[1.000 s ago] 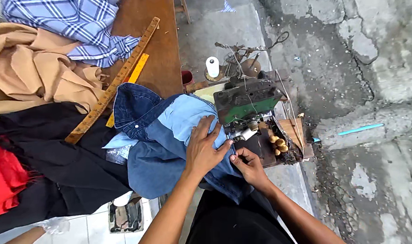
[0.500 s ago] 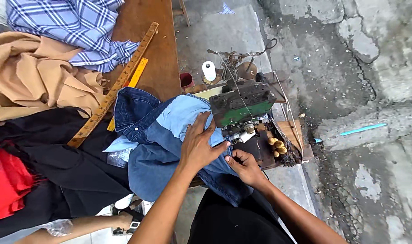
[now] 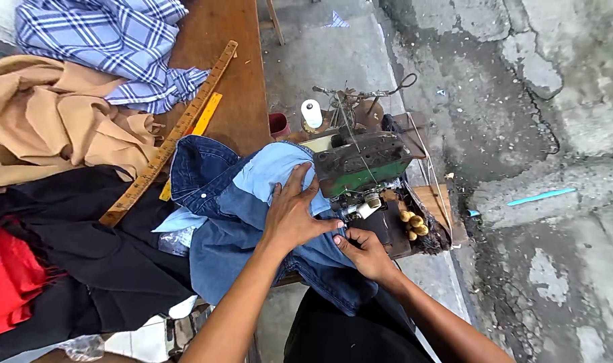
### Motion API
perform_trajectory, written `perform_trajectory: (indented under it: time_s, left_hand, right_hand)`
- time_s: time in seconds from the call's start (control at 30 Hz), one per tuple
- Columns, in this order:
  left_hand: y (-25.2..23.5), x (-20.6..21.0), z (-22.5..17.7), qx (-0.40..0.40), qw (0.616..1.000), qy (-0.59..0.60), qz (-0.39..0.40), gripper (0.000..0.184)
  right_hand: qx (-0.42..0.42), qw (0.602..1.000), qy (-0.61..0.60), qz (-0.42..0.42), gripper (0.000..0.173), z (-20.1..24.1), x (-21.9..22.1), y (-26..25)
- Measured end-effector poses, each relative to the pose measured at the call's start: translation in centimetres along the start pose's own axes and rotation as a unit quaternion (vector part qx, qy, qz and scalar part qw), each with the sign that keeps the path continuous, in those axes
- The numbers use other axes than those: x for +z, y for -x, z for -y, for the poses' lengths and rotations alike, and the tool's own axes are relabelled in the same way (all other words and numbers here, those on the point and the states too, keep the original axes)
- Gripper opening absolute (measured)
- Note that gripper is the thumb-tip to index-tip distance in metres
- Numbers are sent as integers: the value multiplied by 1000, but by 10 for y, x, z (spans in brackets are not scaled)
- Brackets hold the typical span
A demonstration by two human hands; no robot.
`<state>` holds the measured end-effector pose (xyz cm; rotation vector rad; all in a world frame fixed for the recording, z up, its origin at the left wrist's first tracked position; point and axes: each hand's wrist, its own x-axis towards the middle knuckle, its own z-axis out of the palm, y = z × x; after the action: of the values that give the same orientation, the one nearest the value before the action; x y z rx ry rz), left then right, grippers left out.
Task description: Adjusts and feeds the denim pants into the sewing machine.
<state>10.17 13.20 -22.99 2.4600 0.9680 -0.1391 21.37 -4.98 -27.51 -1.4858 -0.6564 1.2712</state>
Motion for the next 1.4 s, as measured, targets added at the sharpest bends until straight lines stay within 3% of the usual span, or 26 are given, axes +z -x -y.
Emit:
perform_trajectory:
  time_s: [0.2, 0.37, 0.6, 0.77, 0.83, 1.0, 1.1, 1.3, 1.4]
  left_hand:
    - [-10, -11, 5, 0, 999, 6, 44, 112]
    - [-19, -16, 12, 8, 998, -4, 61, 116]
    - [-34, -24, 19, 26, 997, 20, 70, 115]
    - [-42, -25, 28, 68, 997, 29, 28, 75]
    - [-42, -24, 29, 71, 997, 24, 28, 72]
    - [-51, -27, 34, 71, 997, 21, 18, 75]
    - [-55, -27, 36, 67, 997, 27, 33, 75]
    - [-71, -32, 47, 98, 994, 38, 18, 73]
    - [-57, -26, 43, 87, 994, 17, -70, 70]
  right_hand:
    - [15, 993, 79, 90, 32, 2, -20, -5]
    - [8, 988, 74, 135, 31, 4, -24, -10]
    - [4, 1000, -26, -15, 34, -7, 5, 0]
    - [21, 993, -46, -102, 39, 0, 21, 2]
    - [34, 995, -30, -85, 39, 2, 19, 4]
    - [24, 995, 78, 62, 41, 7, -12, -3]
    - [25, 991, 94, 90, 44, 7, -16, -4]
    - [90, 995, 1, -37, 43, 16, 11, 2]
    - [134, 986, -29, -99, 41, 18, 24, 8]
